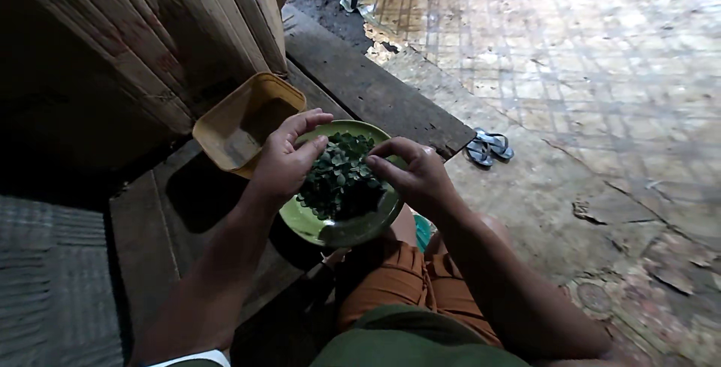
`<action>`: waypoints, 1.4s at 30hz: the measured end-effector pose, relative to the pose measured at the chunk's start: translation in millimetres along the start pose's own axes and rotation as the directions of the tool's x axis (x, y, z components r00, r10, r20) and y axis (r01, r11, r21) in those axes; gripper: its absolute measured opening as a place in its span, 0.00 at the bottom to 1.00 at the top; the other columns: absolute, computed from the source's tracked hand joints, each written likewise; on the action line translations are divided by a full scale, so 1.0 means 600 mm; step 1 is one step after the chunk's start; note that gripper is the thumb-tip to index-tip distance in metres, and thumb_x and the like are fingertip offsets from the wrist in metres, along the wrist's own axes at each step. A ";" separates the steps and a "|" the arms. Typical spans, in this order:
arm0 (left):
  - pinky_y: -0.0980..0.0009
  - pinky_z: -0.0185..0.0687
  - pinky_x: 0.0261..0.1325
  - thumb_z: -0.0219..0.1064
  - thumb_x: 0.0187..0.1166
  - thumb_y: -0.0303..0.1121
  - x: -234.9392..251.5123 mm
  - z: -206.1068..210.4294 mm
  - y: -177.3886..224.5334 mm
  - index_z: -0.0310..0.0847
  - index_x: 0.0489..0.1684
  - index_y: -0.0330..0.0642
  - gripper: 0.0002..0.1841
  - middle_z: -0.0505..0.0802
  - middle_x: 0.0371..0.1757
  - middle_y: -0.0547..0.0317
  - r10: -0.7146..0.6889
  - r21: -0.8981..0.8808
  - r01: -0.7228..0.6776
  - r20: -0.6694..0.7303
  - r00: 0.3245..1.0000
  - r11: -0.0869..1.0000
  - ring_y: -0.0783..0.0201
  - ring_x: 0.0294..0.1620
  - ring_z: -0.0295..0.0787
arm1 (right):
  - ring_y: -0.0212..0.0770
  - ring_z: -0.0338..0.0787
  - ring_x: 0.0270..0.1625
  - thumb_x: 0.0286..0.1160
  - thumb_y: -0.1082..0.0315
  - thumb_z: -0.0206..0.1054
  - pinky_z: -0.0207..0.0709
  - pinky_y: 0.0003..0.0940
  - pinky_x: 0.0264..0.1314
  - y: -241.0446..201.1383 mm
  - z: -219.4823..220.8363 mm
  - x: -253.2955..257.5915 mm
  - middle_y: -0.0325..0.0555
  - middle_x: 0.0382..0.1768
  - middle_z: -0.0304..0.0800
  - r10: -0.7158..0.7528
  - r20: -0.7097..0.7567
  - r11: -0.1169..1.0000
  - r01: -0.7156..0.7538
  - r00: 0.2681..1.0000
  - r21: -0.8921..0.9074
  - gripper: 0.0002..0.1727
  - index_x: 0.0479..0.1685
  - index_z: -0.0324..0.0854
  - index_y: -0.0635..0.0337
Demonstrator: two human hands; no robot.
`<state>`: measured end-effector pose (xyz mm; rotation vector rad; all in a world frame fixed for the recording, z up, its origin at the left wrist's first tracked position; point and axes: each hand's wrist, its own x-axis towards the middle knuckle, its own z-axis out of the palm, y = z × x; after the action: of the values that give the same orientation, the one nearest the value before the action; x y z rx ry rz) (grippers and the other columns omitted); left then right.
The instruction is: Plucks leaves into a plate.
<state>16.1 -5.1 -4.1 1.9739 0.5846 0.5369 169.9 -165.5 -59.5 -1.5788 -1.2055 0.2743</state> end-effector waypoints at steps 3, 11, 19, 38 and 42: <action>0.71 0.85 0.61 0.63 0.85 0.30 -0.010 0.004 0.006 0.85 0.63 0.46 0.13 0.88 0.65 0.59 0.061 0.102 -0.059 -0.018 0.998 0.993 0.70 0.60 0.87 | 0.25 0.88 0.41 0.81 0.62 0.68 0.83 0.28 0.48 -0.002 0.001 -0.001 0.35 0.38 0.92 0.001 -0.029 1.000 -0.001 1.000 -0.016 0.08 0.43 0.90 0.55; 0.76 0.87 0.54 0.65 0.86 0.34 -0.024 0.031 0.010 0.85 0.63 0.44 0.13 0.94 0.50 0.65 0.092 0.064 -0.097 0.086 0.992 0.993 0.76 0.47 0.90 | 0.47 0.91 0.49 0.75 0.64 0.71 0.67 0.60 0.76 -0.006 0.035 -0.001 0.43 0.38 0.94 -0.365 -0.174 0.838 0.241 0.915 -0.490 0.07 0.39 0.92 0.54; 0.75 0.91 0.48 0.67 0.81 0.23 -0.014 0.042 0.007 0.88 0.51 0.37 0.07 0.94 0.41 0.61 -0.036 -0.212 0.036 0.001 0.999 0.977 0.71 0.39 0.93 | 0.45 0.90 0.55 0.74 0.65 0.71 0.63 0.61 0.79 -0.015 0.040 -0.002 0.42 0.42 0.94 -0.391 -0.143 0.846 0.294 0.909 -0.444 0.07 0.44 0.94 0.52; 0.76 0.90 0.46 0.70 0.78 0.21 -0.013 0.042 0.001 0.85 0.57 0.37 0.12 0.94 0.40 0.62 -0.023 -0.310 0.073 0.161 0.987 0.948 0.73 0.38 0.91 | 0.25 0.87 0.42 0.82 0.63 0.68 0.81 0.26 0.49 -0.009 0.010 0.016 0.37 0.38 0.90 -0.049 -0.056 0.999 0.048 0.997 -0.011 0.08 0.44 0.89 0.58; 0.73 0.93 0.42 0.70 0.77 0.20 -0.013 0.048 -0.004 0.86 0.45 0.36 0.05 0.93 0.36 0.60 -0.009 -0.278 0.039 0.110 0.994 0.960 0.70 0.34 0.93 | 0.23 0.86 0.39 0.81 0.63 0.68 0.80 0.23 0.45 -0.010 0.009 0.015 0.35 0.36 0.89 -0.015 -0.040 1.000 0.016 0.999 0.013 0.07 0.42 0.89 0.56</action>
<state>26.6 -28.9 -19.5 1.7131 0.4387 0.4673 167.2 -155.8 -53.1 -1.5562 -1.1827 0.2392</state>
